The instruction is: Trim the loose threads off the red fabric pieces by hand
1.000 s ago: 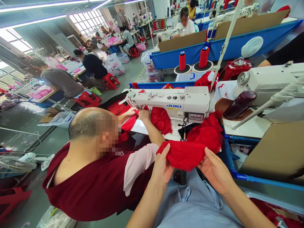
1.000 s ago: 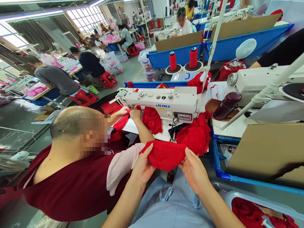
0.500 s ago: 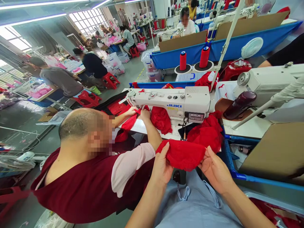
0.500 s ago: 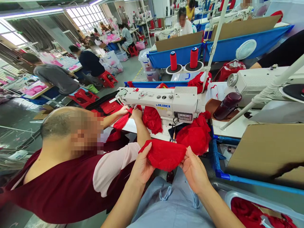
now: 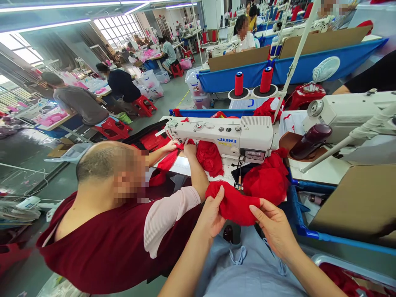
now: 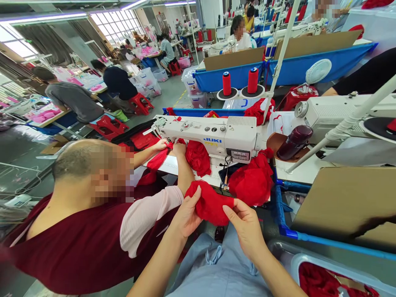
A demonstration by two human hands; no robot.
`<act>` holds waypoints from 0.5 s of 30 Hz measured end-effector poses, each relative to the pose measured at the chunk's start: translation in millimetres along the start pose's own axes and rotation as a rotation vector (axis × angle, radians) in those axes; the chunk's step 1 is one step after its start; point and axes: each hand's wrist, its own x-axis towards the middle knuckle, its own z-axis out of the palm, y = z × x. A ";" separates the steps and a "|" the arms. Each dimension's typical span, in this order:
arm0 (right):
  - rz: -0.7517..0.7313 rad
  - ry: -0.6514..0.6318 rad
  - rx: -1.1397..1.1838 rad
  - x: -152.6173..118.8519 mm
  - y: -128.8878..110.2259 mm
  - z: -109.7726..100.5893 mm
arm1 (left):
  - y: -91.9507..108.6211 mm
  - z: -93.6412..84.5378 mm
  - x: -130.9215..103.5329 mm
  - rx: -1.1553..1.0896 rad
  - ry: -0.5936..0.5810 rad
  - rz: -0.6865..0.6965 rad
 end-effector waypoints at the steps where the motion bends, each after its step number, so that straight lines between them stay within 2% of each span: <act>1: 0.007 -0.001 0.005 -0.3 -0.1 0.4 | 1.3 0.2 0.3 0.011 -0.023 -0.028; 4: 0.040 0.009 0.059 0.3 0.3 -0.5 | 4.0 0.7 0.5 0.042 -0.042 -0.070; 7: 0.090 -0.025 0.073 1.5 -0.1 -2.3 | 6.1 2.8 0.6 0.058 -0.044 -0.039; 11: 0.110 -0.061 0.009 0.1 -3.4 -0.6 | 5.4 7.2 2.7 0.053 -0.051 -0.001; 15: 0.214 -0.144 -0.074 -4.2 -1.3 3.5 | -0.5 9.3 6.9 0.044 -0.004 0.023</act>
